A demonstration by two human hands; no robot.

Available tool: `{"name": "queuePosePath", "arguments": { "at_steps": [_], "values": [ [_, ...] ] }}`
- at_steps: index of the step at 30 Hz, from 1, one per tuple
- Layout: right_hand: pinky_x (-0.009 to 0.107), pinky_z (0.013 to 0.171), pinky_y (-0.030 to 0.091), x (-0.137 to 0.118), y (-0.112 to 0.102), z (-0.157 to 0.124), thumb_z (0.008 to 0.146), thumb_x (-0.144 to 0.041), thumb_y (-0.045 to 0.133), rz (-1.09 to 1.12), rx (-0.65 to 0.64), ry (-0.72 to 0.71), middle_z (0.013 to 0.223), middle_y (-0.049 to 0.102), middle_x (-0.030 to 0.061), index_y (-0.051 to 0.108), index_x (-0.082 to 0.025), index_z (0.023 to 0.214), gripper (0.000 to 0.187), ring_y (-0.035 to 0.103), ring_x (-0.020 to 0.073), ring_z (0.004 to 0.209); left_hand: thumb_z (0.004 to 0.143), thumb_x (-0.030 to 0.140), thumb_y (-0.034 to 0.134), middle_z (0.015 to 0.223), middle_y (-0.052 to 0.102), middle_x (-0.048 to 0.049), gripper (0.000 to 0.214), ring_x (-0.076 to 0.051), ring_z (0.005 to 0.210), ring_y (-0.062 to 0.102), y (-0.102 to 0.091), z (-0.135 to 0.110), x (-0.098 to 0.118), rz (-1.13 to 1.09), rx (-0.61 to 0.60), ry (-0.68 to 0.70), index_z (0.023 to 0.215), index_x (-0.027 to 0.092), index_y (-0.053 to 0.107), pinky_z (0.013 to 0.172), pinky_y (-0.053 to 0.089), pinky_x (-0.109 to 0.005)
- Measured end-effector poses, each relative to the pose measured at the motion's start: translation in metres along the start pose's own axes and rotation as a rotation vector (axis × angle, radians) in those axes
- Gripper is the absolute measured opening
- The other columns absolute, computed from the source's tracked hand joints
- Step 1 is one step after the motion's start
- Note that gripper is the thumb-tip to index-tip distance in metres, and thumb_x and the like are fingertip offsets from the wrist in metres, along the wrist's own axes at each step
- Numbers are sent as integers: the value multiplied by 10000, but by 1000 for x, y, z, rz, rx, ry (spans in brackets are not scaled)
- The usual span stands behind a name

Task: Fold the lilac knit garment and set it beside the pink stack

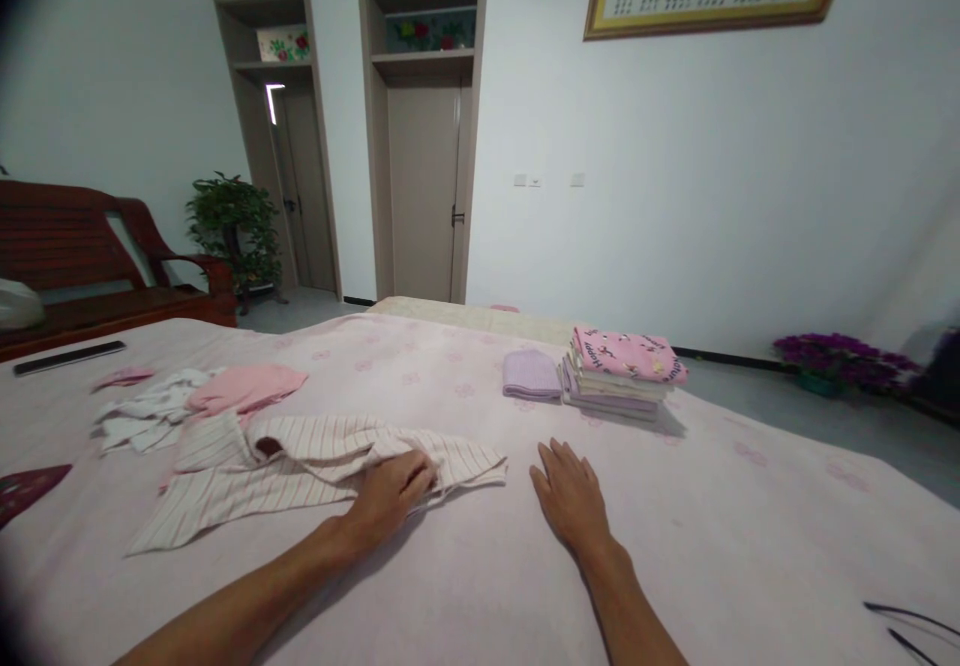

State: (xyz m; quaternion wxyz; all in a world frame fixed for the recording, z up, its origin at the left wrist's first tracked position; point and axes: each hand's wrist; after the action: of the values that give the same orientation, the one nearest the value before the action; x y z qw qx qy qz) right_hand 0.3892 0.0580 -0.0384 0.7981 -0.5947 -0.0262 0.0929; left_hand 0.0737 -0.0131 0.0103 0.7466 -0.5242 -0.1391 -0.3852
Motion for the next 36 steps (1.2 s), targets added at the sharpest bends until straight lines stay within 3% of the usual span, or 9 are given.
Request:
{"name": "queuePosePath", "arguments": {
  "at_steps": [4, 7, 10, 14, 19, 23, 28, 31, 36],
  "values": [
    [502, 1182, 272, -2, -4, -2, 983, -385, 390, 63, 24, -35, 1501, 502, 100, 579, -198, 1386, 483, 394, 270, 1432, 920, 250, 551, 1002, 679, -64, 115, -233, 954, 622, 2, -7, 3, 216, 72, 115, 1007, 231, 624, 852, 451, -375],
    [492, 1186, 273, -5, -7, -4, 978, -370, 408, 125, 41, -109, 1476, 533, 92, 596, -208, 1370, 464, 432, 259, 1407, 852, 292, 662, 1174, 648, -104, 320, -293, 1116, 569, -3, -8, 3, 382, 126, 137, 1163, 237, 610, 966, 409, -452],
    [470, 1190, 278, -14, -12, -7, 977, -376, 417, 208, 29, -184, 1468, 542, 85, 591, -207, 1377, 467, 442, 247, 1401, 840, 297, 675, 1130, 659, -98, 292, -291, 1076, 592, -3, -6, 0, 426, 67, 69, 1121, 235, 624, 903, 432, -422],
    [459, 1198, 263, -34, -18, -11, 962, -409, 461, 335, 4, -213, 1448, 564, 74, 605, -228, 1359, 460, 442, 248, 1399, 876, 176, 571, 932, 688, -62, 71, -245, 898, 634, 3, -4, -9, 404, -23, -3, 914, 220, 612, 765, 435, -348],
    [391, 1082, 396, -61, -25, -9, 880, -388, 555, 479, -39, -147, 1354, 627, 102, 564, -185, 1396, 554, 552, 254, 1250, 913, 172, 506, 896, 669, -57, 88, -234, 862, 627, 7, -4, -18, 302, 35, 28, 875, 224, 567, 757, 446, -341],
    [360, 946, 446, -76, -29, -8, 810, -314, 581, 467, -25, -85, 1196, 688, 105, 553, -156, 1405, 616, 590, 261, 1082, 986, 268, 460, 893, 647, -53, 142, -213, 863, 612, 8, -7, -11, 133, 81, 101, 903, 219, 565, 781, 467, -338],
    [313, 874, 432, -82, -35, -10, 768, -180, 514, 472, -29, -115, 992, 701, 40, 732, -237, 1020, 337, 593, 221, 977, 992, 319, 463, 879, 647, -44, 171, -197, 841, 607, 6, -11, 2, 40, 193, 166, 891, 219, 558, 771, 480, -332],
    [285, 803, 450, -71, -42, -6, 758, -145, 460, 563, 107, -39, 954, 649, 40, 707, -241, 973, 341, 594, 193, 913, 974, 289, 458, 834, 642, -44, 152, -186, 791, 611, 1, -17, 5, 50, 195, 243, 879, 217, 552, 724, 477, -317],
    [333, 825, 479, -26, -61, 11, 785, -254, 506, 650, 563, 177, 990, 594, 88, 694, -208, 946, 252, 578, 227, 945, 967, 220, 460, 750, 638, -31, 127, -156, 671, 589, -2, -29, 17, 86, -6, 479, 906, 208, 571, 613, 434, -274]
  ]
}}
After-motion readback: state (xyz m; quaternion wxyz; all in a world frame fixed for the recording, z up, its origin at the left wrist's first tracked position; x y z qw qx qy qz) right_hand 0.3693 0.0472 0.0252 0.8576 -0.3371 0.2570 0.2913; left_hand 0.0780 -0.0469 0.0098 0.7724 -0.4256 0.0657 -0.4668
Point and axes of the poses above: each hand's wrist, its own z-axis towards the middle knuckle, its own y-axis out of the palm, x = y × z
